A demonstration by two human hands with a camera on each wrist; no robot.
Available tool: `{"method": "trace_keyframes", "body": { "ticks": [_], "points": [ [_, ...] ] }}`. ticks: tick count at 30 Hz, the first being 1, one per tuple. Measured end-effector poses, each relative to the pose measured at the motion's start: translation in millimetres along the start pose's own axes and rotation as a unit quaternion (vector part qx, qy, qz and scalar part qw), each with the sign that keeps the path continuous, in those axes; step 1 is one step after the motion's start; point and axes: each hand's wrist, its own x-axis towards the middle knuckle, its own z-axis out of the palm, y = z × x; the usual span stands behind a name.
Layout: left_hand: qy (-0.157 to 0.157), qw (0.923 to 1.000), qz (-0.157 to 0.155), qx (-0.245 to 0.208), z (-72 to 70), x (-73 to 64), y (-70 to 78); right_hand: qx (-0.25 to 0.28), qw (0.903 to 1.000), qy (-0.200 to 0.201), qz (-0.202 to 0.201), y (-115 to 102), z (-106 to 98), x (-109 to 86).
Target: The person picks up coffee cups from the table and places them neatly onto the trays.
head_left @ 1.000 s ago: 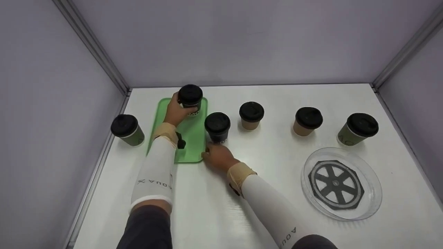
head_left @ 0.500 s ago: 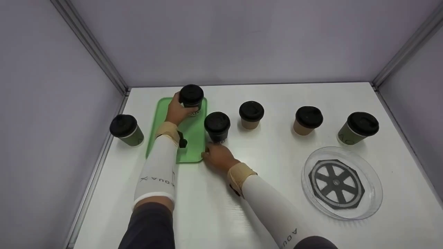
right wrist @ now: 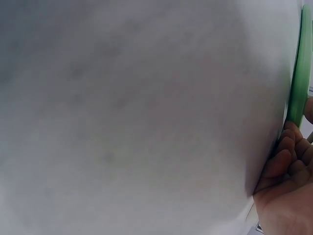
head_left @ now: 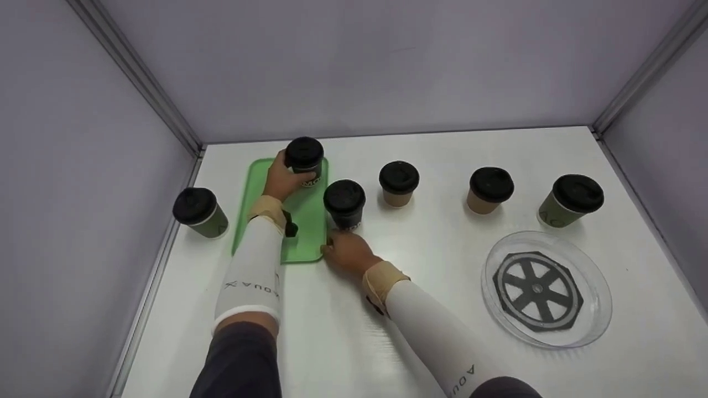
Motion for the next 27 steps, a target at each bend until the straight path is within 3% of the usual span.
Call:
{"method": "trace_keyframes", "body": {
  "ticks": [6,16,27],
  "points": [
    [-0.009,0.9999,0.005,-0.011,-5.3,3.8,-7.4,0.007,0.9999,0.01,-0.006,2,0,-1.2],
    [-0.038,0.999,-0.012,-0.021,-17.8,4.2,-11.1,0.002,0.9998,0.01,-0.014,-1,3,0.1],
    [-0.049,0.9984,-0.01,-0.027,-11.1,2.3,-14.5,0.002,0.9997,0.019,-0.017,0,5,-6.6]
  ]
}}
